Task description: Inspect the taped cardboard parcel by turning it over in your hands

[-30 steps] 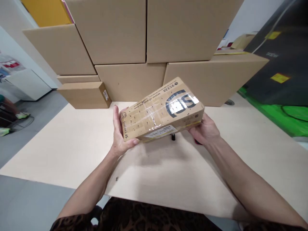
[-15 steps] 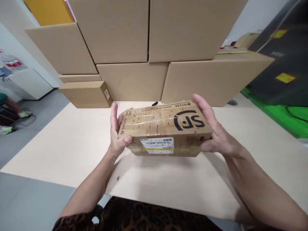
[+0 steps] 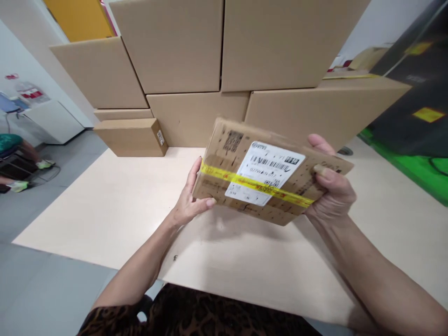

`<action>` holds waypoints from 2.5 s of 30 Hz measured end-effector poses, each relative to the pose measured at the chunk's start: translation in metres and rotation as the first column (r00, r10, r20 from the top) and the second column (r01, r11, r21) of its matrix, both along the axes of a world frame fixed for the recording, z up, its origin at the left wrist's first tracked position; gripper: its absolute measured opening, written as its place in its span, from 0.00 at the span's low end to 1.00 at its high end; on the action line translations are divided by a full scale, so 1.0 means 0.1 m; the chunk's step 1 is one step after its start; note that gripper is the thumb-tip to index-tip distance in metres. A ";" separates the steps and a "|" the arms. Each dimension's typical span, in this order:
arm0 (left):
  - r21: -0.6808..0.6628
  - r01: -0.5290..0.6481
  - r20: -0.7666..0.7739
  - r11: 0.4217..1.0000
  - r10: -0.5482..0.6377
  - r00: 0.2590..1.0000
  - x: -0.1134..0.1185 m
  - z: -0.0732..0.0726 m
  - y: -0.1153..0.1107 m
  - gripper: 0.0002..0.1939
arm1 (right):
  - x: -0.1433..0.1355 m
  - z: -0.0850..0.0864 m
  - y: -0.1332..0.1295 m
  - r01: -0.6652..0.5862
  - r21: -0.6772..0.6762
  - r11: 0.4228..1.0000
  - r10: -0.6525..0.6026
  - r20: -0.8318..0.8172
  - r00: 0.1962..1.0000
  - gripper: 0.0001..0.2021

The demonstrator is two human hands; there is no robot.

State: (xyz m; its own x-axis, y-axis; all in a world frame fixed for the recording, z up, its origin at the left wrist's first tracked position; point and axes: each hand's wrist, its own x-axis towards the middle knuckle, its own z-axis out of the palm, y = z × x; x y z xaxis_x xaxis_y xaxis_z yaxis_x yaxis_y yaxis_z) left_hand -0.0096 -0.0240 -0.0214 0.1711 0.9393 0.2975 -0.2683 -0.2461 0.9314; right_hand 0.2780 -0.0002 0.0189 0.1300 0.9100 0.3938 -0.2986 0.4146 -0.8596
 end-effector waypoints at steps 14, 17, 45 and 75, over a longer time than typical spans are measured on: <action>-0.071 -0.366 0.342 0.928 0.368 0.865 -0.14 0.24 0.09 0.54 | -0.04 -0.19 0.06 -0.410 -0.334 0.849 0.489 0.200 0.849 0.48; -0.018 -0.343 0.306 0.939 0.332 0.892 -0.10 0.24 0.06 0.55 | -0.05 -0.14 0.01 -0.433 -0.301 0.850 0.511 0.264 0.818 0.48; -0.017 0.027 -0.026 1.000 -0.027 0.999 0.16 -0.28 -0.06 0.51 | -0.19 -0.04 0.05 -0.029 -0.061 0.998 0.025 -0.065 0.998 0.32; -0.037 -0.307 0.201 0.951 0.307 0.930 -0.18 -0.15 0.22 0.53 | 0.13 -0.07 0.14 -0.347 -0.300 0.889 0.426 0.260 0.866 0.55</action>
